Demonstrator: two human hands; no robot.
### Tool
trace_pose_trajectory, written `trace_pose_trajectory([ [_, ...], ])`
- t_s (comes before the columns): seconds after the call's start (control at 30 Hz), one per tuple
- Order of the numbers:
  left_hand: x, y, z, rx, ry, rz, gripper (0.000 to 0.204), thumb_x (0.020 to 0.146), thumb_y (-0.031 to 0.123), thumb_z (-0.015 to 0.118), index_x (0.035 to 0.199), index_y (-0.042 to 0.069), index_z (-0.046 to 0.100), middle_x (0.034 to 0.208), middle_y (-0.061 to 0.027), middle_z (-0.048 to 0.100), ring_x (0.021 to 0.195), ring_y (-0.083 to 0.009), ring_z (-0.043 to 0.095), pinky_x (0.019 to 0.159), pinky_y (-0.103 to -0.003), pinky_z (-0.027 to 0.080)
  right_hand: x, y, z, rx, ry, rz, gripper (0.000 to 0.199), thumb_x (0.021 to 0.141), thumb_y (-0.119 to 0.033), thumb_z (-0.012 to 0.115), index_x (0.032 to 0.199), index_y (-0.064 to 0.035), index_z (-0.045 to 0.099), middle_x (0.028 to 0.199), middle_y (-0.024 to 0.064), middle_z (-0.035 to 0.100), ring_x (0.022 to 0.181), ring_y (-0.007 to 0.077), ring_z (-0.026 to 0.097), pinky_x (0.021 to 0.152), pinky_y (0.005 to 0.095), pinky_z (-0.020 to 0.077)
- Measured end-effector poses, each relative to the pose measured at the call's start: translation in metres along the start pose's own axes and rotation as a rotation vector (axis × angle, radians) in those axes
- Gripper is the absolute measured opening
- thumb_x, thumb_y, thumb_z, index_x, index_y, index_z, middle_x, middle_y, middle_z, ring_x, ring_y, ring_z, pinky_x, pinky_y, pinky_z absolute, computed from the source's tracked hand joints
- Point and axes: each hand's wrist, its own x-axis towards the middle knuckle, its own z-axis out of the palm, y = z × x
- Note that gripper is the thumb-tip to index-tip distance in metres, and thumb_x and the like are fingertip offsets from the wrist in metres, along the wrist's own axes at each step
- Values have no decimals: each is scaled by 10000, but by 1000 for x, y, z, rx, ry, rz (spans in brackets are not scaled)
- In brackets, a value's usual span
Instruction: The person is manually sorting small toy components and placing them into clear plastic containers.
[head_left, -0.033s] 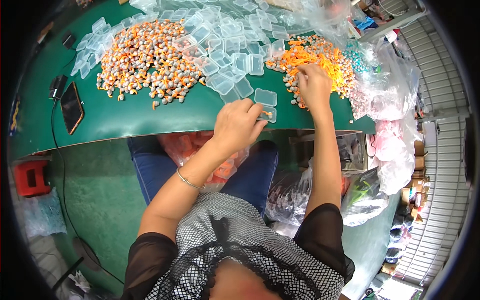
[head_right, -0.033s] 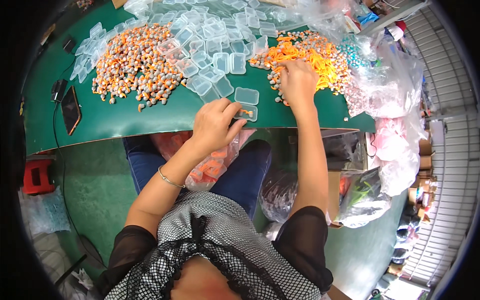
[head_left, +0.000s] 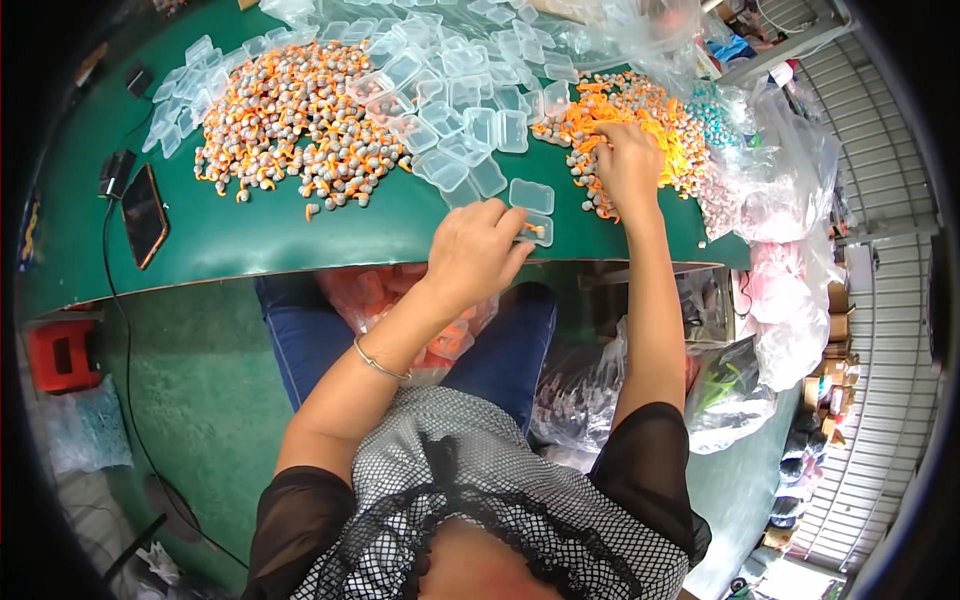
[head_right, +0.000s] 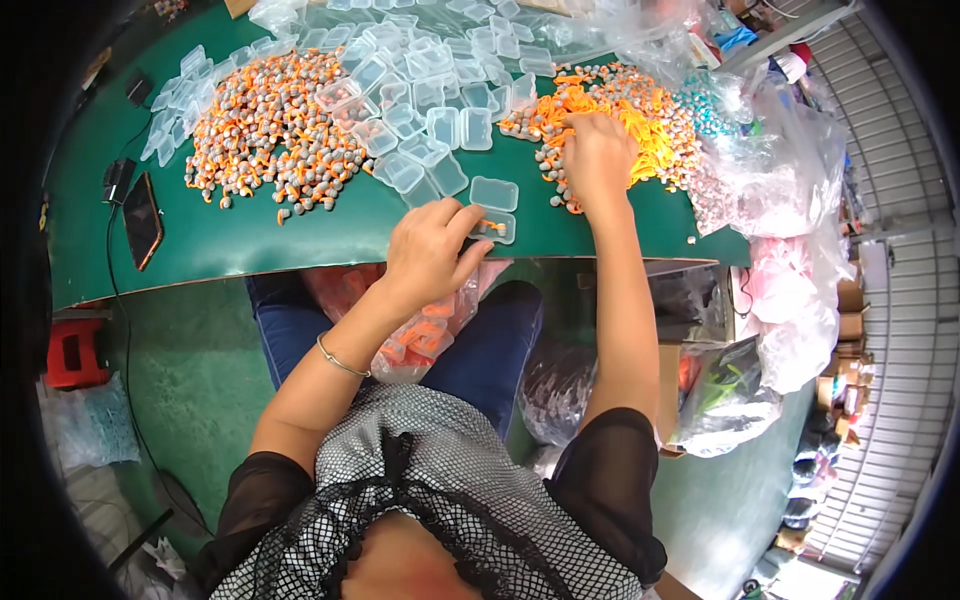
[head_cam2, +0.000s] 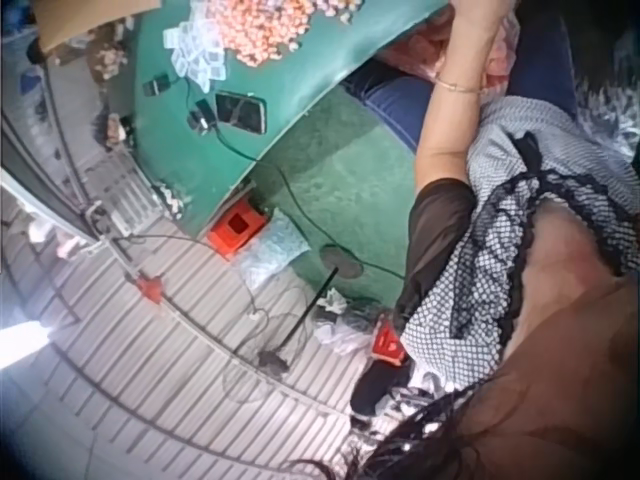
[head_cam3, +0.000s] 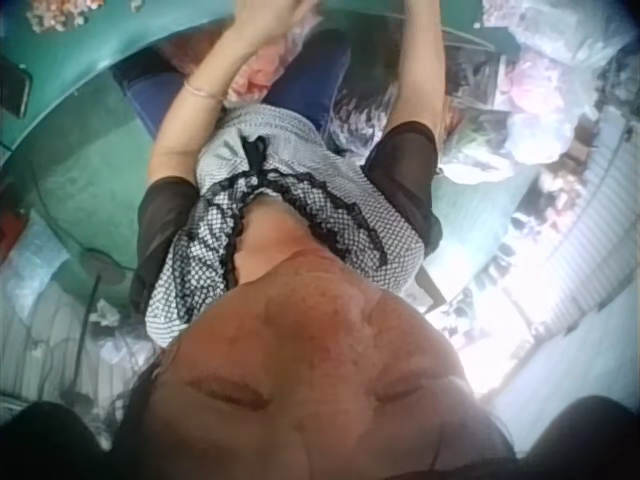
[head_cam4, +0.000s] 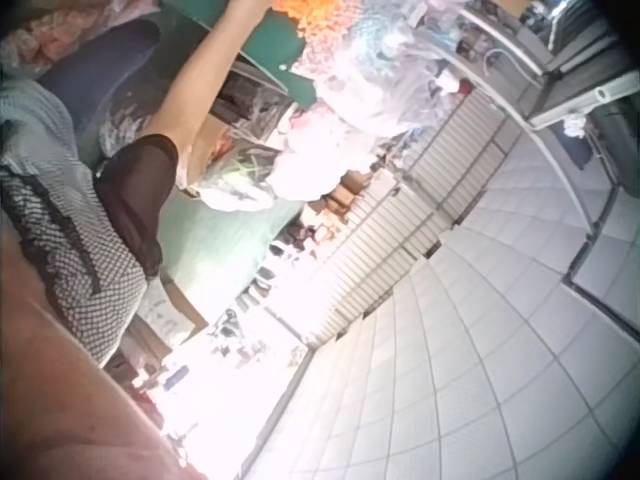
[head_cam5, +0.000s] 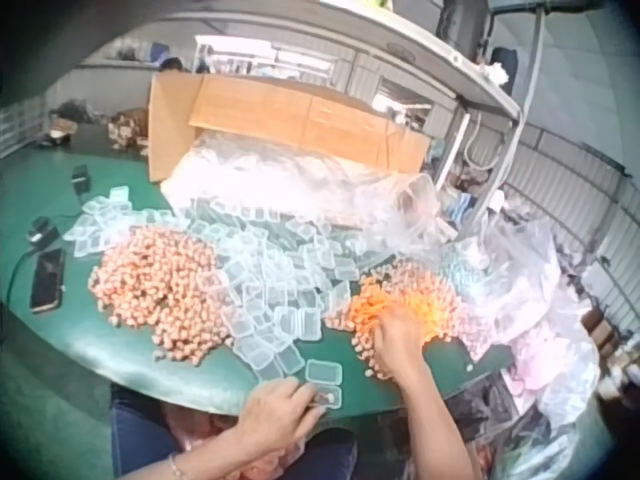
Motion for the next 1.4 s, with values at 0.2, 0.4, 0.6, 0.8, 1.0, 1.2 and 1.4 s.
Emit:
trace_pose_trajectory([
  [0.2,-4,-2,2,21,1,-6,443,785,228,755,1163,41,621,861,-85,582,809,-290,611,694,-413,477,23,17,35,-319,-152,-14,135,828,-112,639,915,-133,740,1040,63,678,1035,279,611,871,513,412],
  [0.4,-4,-2,2,53,-35,-26,356,784,222,762,1076,75,621,884,-62,570,842,-254,609,729,-386,465,19,20,27,-187,-6,-136,81,823,-123,652,873,-129,715,942,59,695,997,245,630,885,491,399],
  [0.6,-5,-3,2,3,-25,-23,398,780,228,757,1111,53,621,875,-82,576,838,-289,610,716,-410,469,-6,-9,-20,264,-16,9,78,799,-99,688,877,-105,691,881,57,692,936,243,642,869,443,399],
  [0.8,-4,-3,0,10,-31,-36,389,762,228,776,1076,58,622,860,-84,573,826,-292,610,710,-415,469,-54,-72,-52,414,-206,-211,125,781,-75,718,895,-89,670,865,38,673,886,246,628,890,398,391],
  [1.0,-3,-5,1,-28,-37,-61,411,734,232,803,1057,57,620,860,-85,589,847,-299,620,730,-421,478,-58,-81,-49,448,-262,-272,116,800,-54,717,890,-97,658,895,34,675,884,242,624,840,392,403],
  [1.2,-3,-8,1,-68,-26,-67,399,726,220,810,1037,57,620,852,-88,595,843,-309,621,727,-430,483,-60,-81,-46,482,-275,-258,131,822,-68,702,951,-87,690,940,54,680,915,263,620,830,403,433],
  [1.4,-2,-7,0,-55,-40,-64,389,723,219,812,1015,56,614,826,-85,580,826,-310,613,719,-431,478,-48,-64,-30,434,-243,-83,163,890,-120,642,1037,-80,700,966,76,683,963,289,620,876,412,446],
])
